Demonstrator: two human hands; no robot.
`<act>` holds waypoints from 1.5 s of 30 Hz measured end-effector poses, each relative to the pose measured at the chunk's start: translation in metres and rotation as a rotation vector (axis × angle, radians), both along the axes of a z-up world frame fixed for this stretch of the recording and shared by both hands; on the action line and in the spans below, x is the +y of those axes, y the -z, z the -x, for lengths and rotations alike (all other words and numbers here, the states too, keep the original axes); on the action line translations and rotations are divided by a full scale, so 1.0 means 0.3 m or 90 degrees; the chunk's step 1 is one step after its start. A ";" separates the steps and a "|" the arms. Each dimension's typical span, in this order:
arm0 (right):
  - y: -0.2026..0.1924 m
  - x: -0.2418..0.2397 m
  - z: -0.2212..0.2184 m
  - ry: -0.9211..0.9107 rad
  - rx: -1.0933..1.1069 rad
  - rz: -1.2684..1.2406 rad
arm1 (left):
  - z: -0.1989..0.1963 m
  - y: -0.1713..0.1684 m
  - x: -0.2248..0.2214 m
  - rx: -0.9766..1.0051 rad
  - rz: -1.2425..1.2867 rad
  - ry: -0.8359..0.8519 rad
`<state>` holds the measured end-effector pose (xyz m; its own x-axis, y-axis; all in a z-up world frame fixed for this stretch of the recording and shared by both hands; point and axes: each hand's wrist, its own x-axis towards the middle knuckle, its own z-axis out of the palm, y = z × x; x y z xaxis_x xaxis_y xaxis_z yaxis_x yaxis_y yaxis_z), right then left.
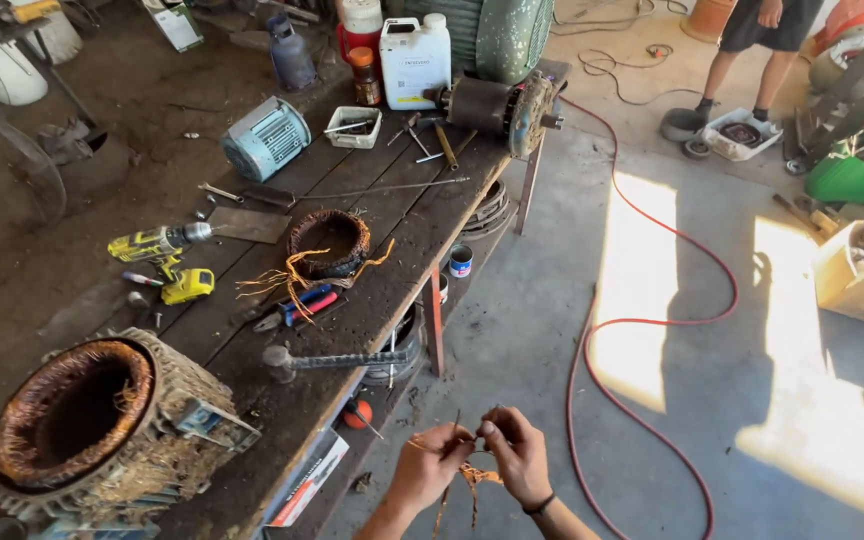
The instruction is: The person is manually twisting and bundling copper wires at a workbench in a workshop environment.
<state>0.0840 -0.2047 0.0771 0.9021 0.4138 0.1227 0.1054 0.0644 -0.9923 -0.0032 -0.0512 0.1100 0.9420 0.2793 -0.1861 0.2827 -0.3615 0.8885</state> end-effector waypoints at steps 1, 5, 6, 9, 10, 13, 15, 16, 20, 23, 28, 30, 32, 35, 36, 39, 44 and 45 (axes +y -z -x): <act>-0.005 0.005 -0.007 -0.004 -0.003 0.002 | 0.005 -0.012 -0.021 -0.003 0.002 -0.004; -0.009 0.045 -0.024 -0.038 -0.015 0.092 | -0.019 -0.021 -0.060 -0.164 -0.020 -0.142; -0.005 0.066 -0.026 -0.055 -0.012 0.081 | -0.036 -0.012 -0.053 -0.136 -0.038 -0.156; -0.061 0.102 -0.047 -0.034 0.020 0.119 | -0.059 0.024 -0.002 -0.138 0.053 -0.166; -0.026 0.118 -0.078 -0.027 0.020 0.112 | -0.090 0.081 0.035 -0.139 0.047 -0.159; 0.033 0.172 -0.085 0.014 -0.030 0.067 | -0.106 0.183 0.121 -0.160 0.135 -0.123; -0.028 0.241 -0.099 0.095 -0.029 0.199 | -0.150 0.124 0.170 -0.211 0.216 -0.096; 0.004 0.267 -0.119 0.099 -0.032 0.201 | -0.169 0.101 0.212 -0.213 0.219 -0.091; 0.072 0.364 -0.109 0.158 -0.175 0.298 | -0.190 0.053 0.349 -0.074 0.117 0.038; 0.083 0.422 -0.108 0.199 -0.113 0.277 | -0.236 0.049 0.429 -0.068 0.195 0.120; 0.071 0.458 -0.055 0.304 0.154 0.071 | -0.307 0.107 0.466 -0.064 0.281 0.205; 0.081 0.442 -0.051 0.344 0.234 -0.019 | -0.336 0.109 0.452 -0.049 0.218 0.187; 0.139 0.408 -0.033 0.362 0.180 -0.007 | -0.334 0.085 0.430 -0.058 0.177 0.268; 0.187 0.345 -0.017 0.388 0.125 0.000 | -0.330 0.061 0.383 -0.048 0.181 0.338; 0.191 0.321 -0.019 0.399 0.126 -0.009 | -0.330 0.050 0.365 -0.019 0.225 0.331; 0.151 0.282 -0.016 0.438 0.345 -0.080 | -0.338 0.178 0.294 -0.144 -0.005 0.331; 0.062 0.219 -0.017 0.396 0.475 -0.198 | -0.339 0.201 0.251 -0.139 -0.070 0.298; 0.055 0.208 -0.024 0.395 0.469 -0.195 | -0.347 0.204 0.242 -0.117 -0.100 0.298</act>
<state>0.0912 -0.1422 0.0605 0.8412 -0.1102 -0.5293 -0.4253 0.4694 -0.7738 0.1008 0.0215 0.0488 0.9859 -0.1674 0.0050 -0.0966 -0.5441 0.8334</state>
